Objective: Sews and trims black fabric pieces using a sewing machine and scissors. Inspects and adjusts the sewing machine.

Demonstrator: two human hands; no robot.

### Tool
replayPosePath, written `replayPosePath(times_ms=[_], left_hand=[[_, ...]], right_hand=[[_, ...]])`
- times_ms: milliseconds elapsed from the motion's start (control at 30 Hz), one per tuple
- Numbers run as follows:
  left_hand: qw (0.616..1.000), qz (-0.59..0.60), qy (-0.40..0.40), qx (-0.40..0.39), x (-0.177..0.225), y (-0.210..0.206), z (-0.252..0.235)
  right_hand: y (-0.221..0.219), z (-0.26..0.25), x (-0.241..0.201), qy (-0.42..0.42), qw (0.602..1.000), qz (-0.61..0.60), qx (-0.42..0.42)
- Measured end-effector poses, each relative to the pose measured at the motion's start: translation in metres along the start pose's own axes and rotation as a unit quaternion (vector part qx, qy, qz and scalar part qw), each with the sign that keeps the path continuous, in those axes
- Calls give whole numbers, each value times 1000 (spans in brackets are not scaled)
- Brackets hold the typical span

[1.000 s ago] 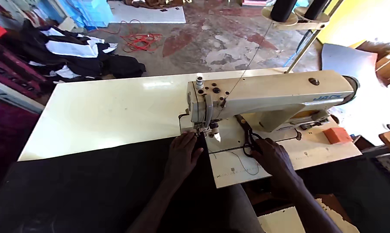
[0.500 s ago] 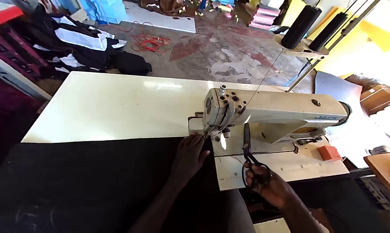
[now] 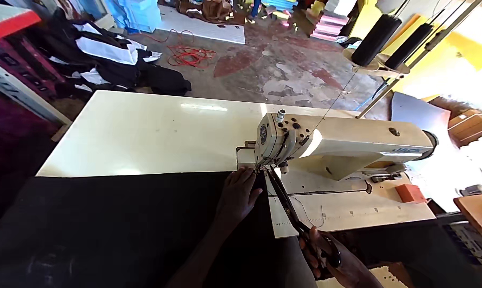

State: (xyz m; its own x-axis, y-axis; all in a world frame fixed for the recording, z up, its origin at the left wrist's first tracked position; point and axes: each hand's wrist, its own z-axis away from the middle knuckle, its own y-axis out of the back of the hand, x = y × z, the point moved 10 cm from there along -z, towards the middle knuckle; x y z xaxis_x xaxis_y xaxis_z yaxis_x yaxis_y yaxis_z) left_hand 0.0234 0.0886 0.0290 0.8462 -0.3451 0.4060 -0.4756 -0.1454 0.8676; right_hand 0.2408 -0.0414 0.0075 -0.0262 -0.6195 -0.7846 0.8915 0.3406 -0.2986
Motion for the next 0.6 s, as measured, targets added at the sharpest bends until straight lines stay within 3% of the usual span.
replayPosePath(times_ms=[267,500,600], left_hand=[[1000,-2,-14,7,2,0,2],[999,5,-36,30,2,2,0],[999,3,-39,28,2,2,0]], right_hand=[[18,-16,-23,-44,973,201,108],[46,-7,-20,29,981,77,174],[85,0,-43,9,937,238,255]])
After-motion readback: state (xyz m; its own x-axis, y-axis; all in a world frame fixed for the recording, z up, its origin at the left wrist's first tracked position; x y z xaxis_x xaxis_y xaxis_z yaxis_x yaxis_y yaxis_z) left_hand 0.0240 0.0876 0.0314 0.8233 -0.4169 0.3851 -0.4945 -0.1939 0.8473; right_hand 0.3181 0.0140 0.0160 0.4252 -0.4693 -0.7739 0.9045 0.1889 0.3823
